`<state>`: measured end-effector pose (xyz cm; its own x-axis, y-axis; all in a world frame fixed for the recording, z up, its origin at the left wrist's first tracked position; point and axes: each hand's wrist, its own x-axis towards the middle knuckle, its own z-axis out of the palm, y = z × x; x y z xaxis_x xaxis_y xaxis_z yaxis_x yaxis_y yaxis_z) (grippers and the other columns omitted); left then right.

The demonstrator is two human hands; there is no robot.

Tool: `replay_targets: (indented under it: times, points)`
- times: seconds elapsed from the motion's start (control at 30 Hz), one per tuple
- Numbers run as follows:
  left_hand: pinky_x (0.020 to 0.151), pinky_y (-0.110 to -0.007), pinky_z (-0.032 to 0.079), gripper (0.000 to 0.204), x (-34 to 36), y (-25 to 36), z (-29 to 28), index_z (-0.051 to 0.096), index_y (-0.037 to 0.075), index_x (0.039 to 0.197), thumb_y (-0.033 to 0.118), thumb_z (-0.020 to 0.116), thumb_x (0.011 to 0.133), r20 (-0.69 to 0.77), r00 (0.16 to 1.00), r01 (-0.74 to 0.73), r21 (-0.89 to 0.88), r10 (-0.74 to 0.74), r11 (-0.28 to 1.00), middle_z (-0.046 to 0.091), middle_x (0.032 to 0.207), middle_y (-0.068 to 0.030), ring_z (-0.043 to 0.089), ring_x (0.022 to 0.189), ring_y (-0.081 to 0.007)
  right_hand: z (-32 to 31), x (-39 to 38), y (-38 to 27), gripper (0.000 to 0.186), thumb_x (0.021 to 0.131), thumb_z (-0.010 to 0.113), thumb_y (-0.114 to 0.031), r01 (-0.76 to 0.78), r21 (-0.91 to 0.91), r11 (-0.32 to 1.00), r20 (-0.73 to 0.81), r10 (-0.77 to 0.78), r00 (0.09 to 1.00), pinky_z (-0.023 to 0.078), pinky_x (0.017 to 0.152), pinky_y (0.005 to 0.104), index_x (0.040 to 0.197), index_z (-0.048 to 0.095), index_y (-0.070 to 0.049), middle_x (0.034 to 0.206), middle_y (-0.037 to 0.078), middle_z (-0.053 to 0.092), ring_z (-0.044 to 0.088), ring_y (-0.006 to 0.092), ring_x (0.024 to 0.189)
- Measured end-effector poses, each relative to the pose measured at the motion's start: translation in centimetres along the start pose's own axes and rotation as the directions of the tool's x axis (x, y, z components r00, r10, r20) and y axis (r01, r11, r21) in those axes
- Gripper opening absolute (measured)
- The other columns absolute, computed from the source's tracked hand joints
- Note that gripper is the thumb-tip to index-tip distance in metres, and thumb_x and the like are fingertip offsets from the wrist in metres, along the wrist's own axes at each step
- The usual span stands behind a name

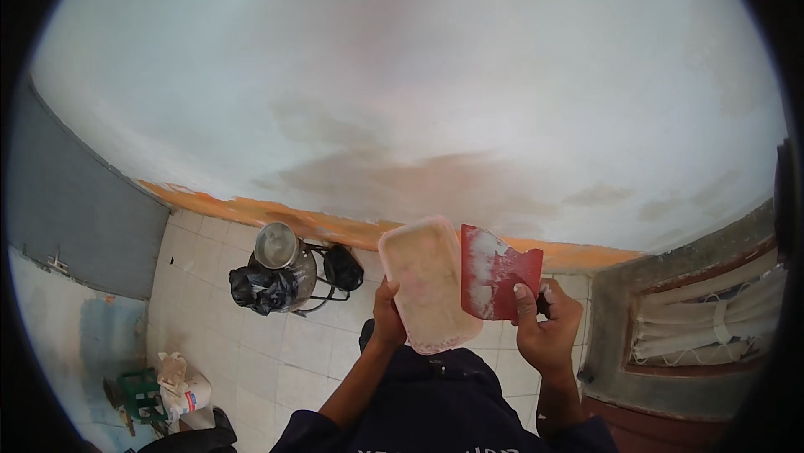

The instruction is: The person applies white plaster to a wall using a red putty knife. The person repeatedly scrapes plaster from a pink plastic container and spreads it onto the wall surface with the tool.

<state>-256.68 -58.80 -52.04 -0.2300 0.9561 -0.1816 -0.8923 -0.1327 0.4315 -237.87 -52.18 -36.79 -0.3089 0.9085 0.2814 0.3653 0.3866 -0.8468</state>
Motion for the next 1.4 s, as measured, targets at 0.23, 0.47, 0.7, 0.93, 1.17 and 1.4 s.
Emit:
replay_targets:
  times: [0.23, 0.47, 0.7, 0.93, 1.17, 1.4]
  points:
    - [0.096, -0.041, 0.046, 0.057, -1.2, 0.0, 1.4, 0.036, 0.001, 0.131, 0.034, 0.049, 0.086, -0.072, 0.997, 0.014, 0.077, -0.009, 0.997, 0.051, 0.124, -0.0155, 0.054, 0.113, -0.0267, 0.3, 1.2, -3.4, 0.012, 0.085, 0.064, -0.008, 0.003, -0.123, 0.992, 0.069, 0.006, 0.998, 0.043, 0.047, 0.0271, 0.088, 0.063, 0.003, 0.057, 0.012, 0.058, 0.055, 0.0141, 0.045]
    - [0.095, -0.041, 0.046, 0.060, 0.3, 11.3, -3.1, 0.037, 0.000, 0.132, 0.036, 0.049, 0.085, -0.070, 0.992, -0.084, 0.222, 0.102, 0.971, 0.051, 0.123, -0.0161, 0.056, 0.111, -0.0271, 9.8, 2.7, -7.1, 0.016, 0.087, 0.062, -0.013, -0.011, -0.167, 0.986, 0.157, 0.038, 0.987, 0.044, 0.048, 0.0350, 0.090, 0.063, 0.003, 0.060, 0.015, 0.059, 0.058, 0.0265, 0.047]
    - [0.092, -0.039, 0.048, 0.059, 1.7, 22.0, -12.1, 0.038, 0.000, 0.131, 0.036, 0.047, 0.085, -0.084, 0.996, -0.006, 0.197, 0.023, 0.980, 0.053, 0.121, -0.0157, 0.057, 0.107, -0.0258, 26.2, 2.6, -9.3, 0.010, 0.084, 0.065, -0.004, 0.094, -0.137, 0.986, 0.070, -0.085, 0.994, 0.043, 0.046, 0.0273, 0.091, 0.064, 0.003, 0.063, 0.013, 0.063, 0.056, 0.0168, 0.046]
    - [0.086, -0.036, 0.053, 0.050, 2.9, 30.7, -14.8, 0.041, -0.003, 0.125, 0.025, 0.046, 0.084, -0.041, 0.993, -0.090, 0.347, 0.112, 0.934, 0.056, 0.114, -0.0169, 0.062, 0.100, -0.0248, 34.6, 3.9, -12.3, 0.010, 0.084, 0.065, -0.004, 0.112, -0.258, 0.960, -0.045, -0.128, 0.991, 0.044, 0.045, 0.0288, 0.090, 0.064, 0.004, 0.063, 0.013, 0.062, 0.058, 0.0187, 0.046]
    - [0.084, -0.036, 0.054, 0.050, 0.6, 36.4, -15.8, 0.040, -0.003, 0.125, 0.023, 0.047, 0.083, -0.017, 0.993, -0.090, 0.513, 0.114, 0.853, 0.056, 0.115, -0.0182, 0.064, 0.099, -0.0260, 40.9, 2.6, -17.1, 0.015, 0.078, 0.065, -0.003, 0.310, -0.470, 0.826, 0.035, -0.334, 0.942, 0.042, 0.039, 0.0360, 0.091, 0.061, 0.001, 0.060, 0.010, 0.054, 0.055, 0.0254, 0.043]
    - [0.086, -0.033, 0.052, 0.051, -3.5, 39.6, -16.0, 0.039, -0.004, 0.124, 0.025, 0.051, 0.083, 0.012, 0.989, -0.136, 0.432, 0.145, 0.891, 0.055, 0.114, -0.0182, 0.061, 0.100, -0.0234, 45.2, 0.9, -20.7, 0.015, 0.077, 0.065, -0.001, 0.242, -0.546, 0.802, 0.033, -0.268, 0.963, 0.044, 0.040, 0.0372, 0.091, 0.061, 0.001, 0.062, 0.012, 0.057, 0.058, 0.0291, 0.047]
